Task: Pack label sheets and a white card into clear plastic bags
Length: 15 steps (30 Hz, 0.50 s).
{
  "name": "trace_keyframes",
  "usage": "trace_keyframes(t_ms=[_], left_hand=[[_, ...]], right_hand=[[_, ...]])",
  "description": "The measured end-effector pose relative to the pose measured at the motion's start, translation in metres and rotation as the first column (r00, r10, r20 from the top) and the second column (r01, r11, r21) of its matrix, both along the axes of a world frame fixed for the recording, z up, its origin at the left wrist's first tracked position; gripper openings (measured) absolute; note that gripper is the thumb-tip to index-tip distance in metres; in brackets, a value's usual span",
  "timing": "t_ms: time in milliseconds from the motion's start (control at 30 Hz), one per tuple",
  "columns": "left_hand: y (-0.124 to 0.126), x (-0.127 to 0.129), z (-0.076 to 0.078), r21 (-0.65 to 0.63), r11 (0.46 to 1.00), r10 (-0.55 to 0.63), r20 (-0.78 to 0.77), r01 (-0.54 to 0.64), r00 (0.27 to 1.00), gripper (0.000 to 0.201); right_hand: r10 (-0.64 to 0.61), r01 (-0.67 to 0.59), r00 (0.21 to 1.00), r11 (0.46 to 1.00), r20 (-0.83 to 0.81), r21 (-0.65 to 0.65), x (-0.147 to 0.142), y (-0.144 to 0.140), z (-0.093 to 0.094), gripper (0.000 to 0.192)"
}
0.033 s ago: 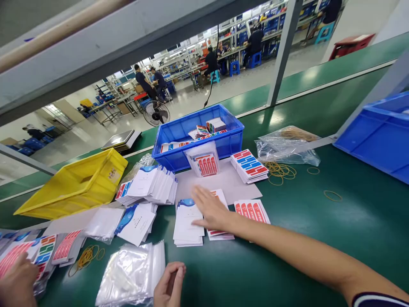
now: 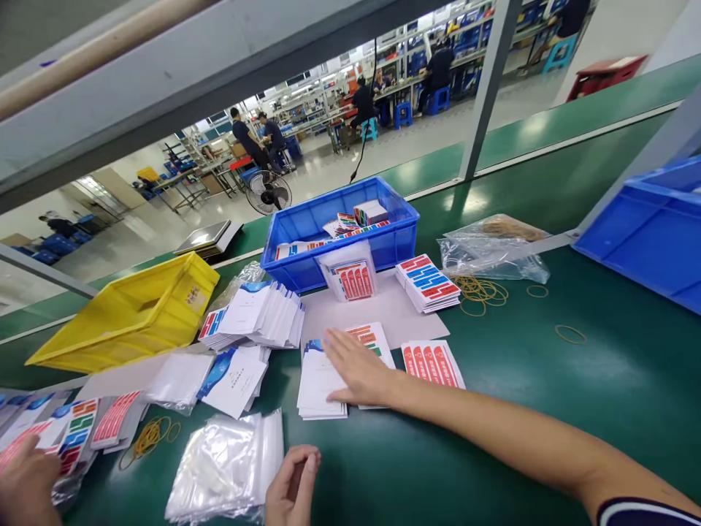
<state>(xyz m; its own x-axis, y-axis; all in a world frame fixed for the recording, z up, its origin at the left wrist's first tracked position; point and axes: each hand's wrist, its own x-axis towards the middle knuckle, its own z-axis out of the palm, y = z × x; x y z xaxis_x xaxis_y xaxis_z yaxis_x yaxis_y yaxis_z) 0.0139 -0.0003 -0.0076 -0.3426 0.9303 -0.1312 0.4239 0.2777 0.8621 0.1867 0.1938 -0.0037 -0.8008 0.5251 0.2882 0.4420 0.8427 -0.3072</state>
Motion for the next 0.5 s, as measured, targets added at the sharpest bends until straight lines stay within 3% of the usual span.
trace_keyframes(t_ms=[100,200,267,333,400,500], left_hand=[[-0.001,0.016,-0.009,-0.033,0.999,-0.025,0.099,0.028,0.995,0.014],[-0.005,0.017,-0.008,-0.094,0.994,-0.033,0.189,0.052,0.981,0.016],[-0.008,0.018,-0.007,-0.133,0.990,-0.015,0.259,0.051,0.966,0.017],[-0.011,0.022,-0.008,-0.153,0.988,0.031,0.385,0.030,0.922,0.020],[-0.014,0.026,-0.009,-0.149,0.989,0.086,0.543,-0.005,0.836,0.024],[-0.015,0.029,-0.007,-0.147,0.988,0.134,0.718,-0.039,0.683,0.030]], right_hand=[[0.076,-0.077,0.992,0.997,0.102,0.011,-0.020,-0.035,-0.025,0.094],[0.121,-0.131,0.990,0.976,0.066,0.171,-0.032,-0.055,-0.048,0.056],[0.181,-0.179,0.983,0.949,0.015,0.260,-0.032,-0.063,-0.052,0.039],[0.207,-0.186,0.977,0.946,-0.051,0.265,-0.028,-0.073,-0.045,0.038],[0.234,-0.211,0.966,0.959,-0.110,0.191,-0.019,-0.085,-0.030,0.038],[0.392,-0.391,0.907,0.920,-0.156,0.042,-0.001,-0.105,-0.002,0.039]])
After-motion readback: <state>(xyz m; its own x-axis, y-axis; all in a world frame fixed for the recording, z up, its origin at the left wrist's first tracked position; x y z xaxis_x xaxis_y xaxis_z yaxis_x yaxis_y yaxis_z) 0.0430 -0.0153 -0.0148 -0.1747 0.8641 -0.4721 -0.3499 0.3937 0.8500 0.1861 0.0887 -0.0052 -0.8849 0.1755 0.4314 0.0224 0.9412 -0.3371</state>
